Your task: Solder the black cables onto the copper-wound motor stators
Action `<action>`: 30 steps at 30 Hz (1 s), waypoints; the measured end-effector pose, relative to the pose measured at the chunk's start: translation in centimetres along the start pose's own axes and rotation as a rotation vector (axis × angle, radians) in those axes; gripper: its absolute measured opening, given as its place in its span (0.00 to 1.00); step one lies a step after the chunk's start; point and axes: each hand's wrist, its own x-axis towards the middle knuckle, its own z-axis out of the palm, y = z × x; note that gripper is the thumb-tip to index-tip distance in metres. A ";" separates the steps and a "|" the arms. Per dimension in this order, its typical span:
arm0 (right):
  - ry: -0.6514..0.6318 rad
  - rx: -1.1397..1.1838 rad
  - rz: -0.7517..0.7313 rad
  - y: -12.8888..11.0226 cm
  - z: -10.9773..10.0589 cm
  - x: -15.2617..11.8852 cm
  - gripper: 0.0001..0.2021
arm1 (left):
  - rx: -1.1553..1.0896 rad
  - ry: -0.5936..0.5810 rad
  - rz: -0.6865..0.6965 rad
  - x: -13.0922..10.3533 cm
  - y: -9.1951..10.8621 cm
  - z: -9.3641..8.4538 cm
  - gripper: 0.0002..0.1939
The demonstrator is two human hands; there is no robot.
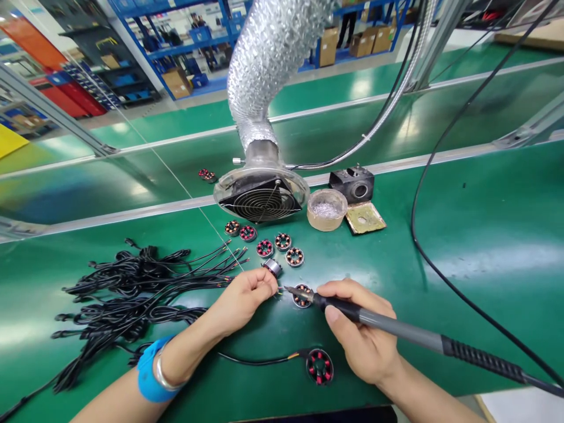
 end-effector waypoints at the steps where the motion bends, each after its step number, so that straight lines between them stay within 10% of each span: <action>1: -0.008 -0.005 -0.011 -0.2 0.0 0.1 0.08 | -0.001 0.001 -0.003 0.0 0.0 0.0 0.11; 30: -0.070 0.060 -0.153 -1.5 -0.1 0.2 0.14 | -0.017 -0.020 0.010 -0.2 0.0 0.0 0.11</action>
